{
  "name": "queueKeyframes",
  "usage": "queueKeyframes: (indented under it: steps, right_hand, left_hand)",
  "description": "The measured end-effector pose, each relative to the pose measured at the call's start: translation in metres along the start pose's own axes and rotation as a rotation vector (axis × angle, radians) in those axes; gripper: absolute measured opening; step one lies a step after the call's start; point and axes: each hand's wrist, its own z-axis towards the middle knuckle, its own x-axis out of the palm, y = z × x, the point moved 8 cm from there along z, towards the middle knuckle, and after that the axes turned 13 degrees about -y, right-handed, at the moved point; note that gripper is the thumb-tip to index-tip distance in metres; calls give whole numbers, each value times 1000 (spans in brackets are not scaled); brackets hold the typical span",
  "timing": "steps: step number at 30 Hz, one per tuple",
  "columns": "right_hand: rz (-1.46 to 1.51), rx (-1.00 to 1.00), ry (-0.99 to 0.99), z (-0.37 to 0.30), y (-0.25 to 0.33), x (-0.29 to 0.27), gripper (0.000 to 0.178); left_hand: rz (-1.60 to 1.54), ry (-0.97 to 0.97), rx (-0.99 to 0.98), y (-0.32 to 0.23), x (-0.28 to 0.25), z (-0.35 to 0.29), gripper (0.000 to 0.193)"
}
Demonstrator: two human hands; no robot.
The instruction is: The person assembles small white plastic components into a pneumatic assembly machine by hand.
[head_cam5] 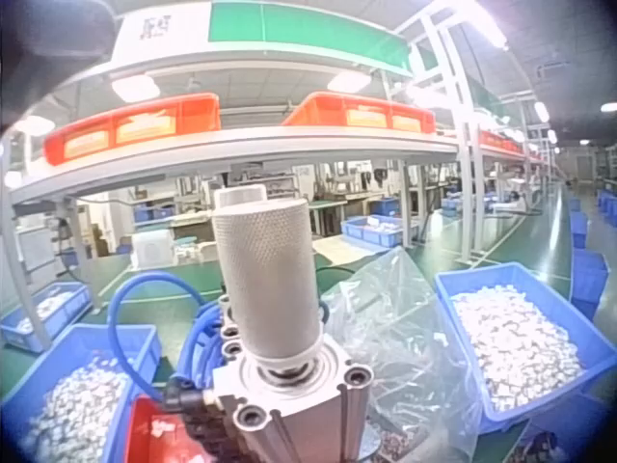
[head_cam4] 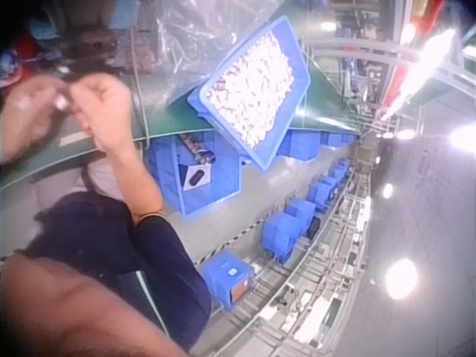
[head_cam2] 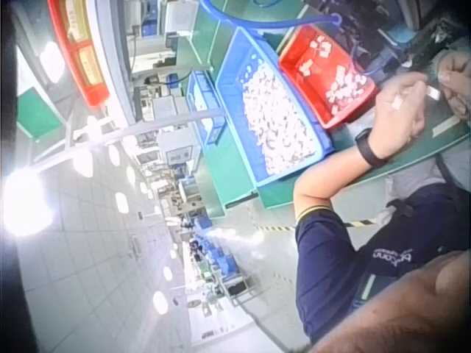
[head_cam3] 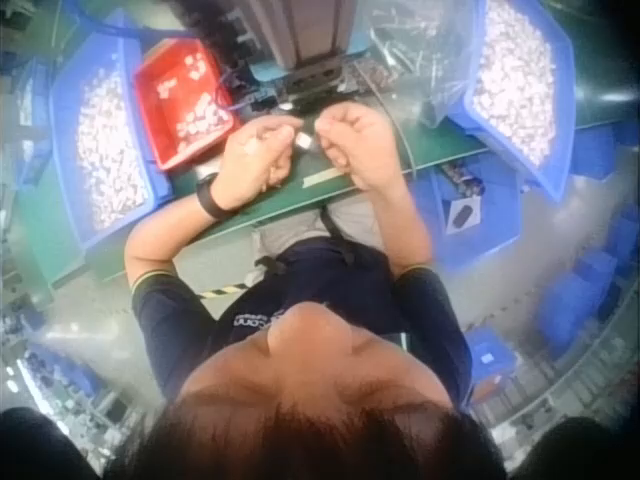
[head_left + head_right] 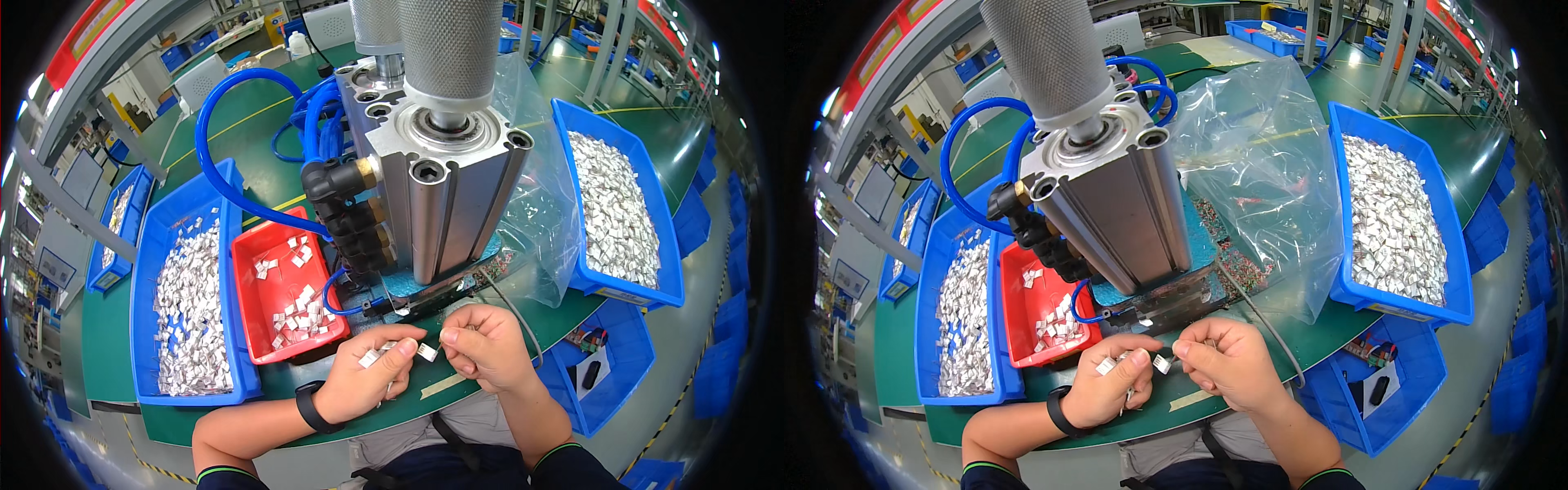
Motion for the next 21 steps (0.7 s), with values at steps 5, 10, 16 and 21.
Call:
queueKeyframes:
  steps: [5,10,16,21]
  right_hand:
    - [-46,-48,-2,1,3,1,10]
    - [-218,-92,27,-5,1,4,14]
    - [-263,-216,-80,-9,2,7,15]
    - [-204,-159,-121,-3,4,1,12]
  left_hand:
    - [105,54,-37,9,6,-3,21]
    - [90,-30,-43,7,-2,0,18]
    - [63,-38,-7,6,-4,0,21]
    - [9,-38,12,5,-4,0,23]
